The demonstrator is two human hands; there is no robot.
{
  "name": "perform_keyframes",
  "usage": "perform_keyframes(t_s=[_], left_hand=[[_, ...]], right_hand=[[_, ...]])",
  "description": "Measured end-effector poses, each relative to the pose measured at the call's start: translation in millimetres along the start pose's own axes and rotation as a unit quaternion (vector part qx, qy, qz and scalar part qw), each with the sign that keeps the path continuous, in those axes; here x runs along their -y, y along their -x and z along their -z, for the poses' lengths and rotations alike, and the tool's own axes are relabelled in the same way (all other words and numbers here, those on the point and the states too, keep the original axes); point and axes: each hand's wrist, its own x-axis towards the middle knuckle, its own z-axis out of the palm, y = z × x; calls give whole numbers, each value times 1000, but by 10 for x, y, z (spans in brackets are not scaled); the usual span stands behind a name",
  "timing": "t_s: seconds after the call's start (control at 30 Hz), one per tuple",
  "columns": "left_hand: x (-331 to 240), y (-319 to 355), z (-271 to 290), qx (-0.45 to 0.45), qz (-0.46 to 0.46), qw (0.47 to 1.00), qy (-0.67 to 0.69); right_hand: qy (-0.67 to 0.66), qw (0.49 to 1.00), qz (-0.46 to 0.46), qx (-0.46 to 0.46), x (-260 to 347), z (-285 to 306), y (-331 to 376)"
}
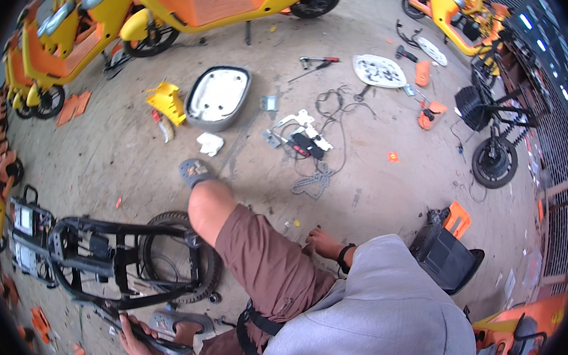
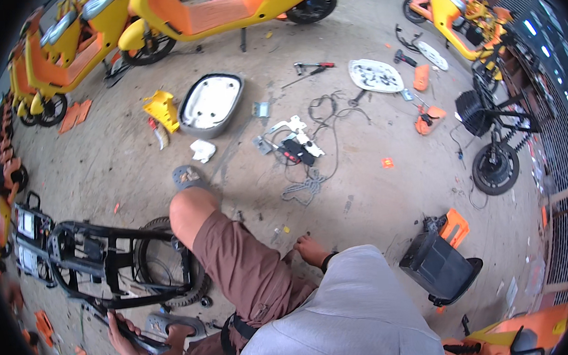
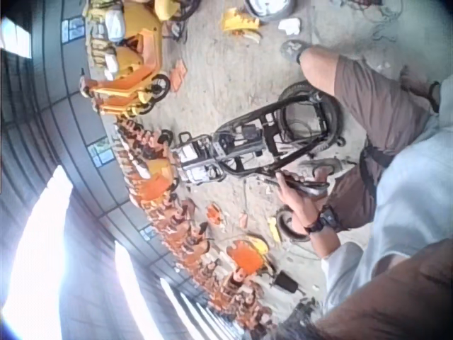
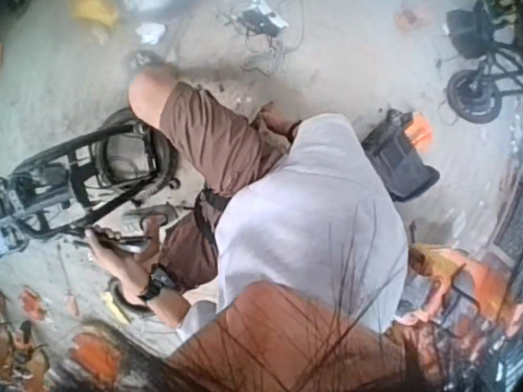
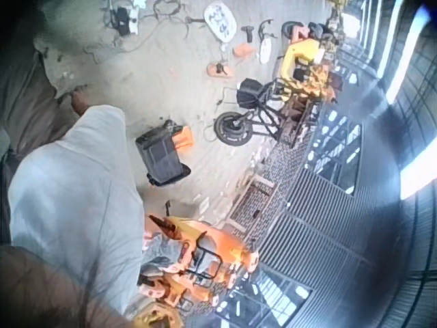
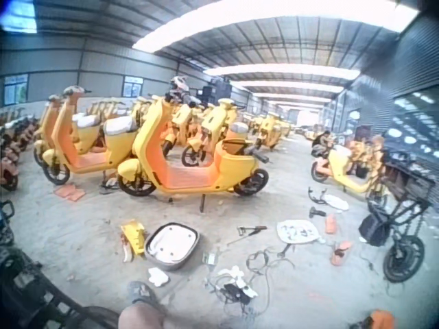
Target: The person manipulates a metal chain by hand, then uses a pair of pliers and a wrench to work on a shock absorber and frame assembly on the floor.
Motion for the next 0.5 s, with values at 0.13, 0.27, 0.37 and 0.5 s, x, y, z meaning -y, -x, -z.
perform_keyframes(t_s=[0.13,0.27,0.37,0.5], left_hand=[[81,11,-80,-23,-31,997,-74],[-3,173,-269,-29,-50,996,-64],[-248,367,-465,-53,-38,995,-81],[-260,287,-451,-50,-47,995,-73]], right_hand=[[-53,995,-58,-59,87,131,80],[-78,976,-159,-131,-78,191,205],[-115,933,-315,-127,-121,200,221],[-61,908,-415,-19,-241,153,292]])
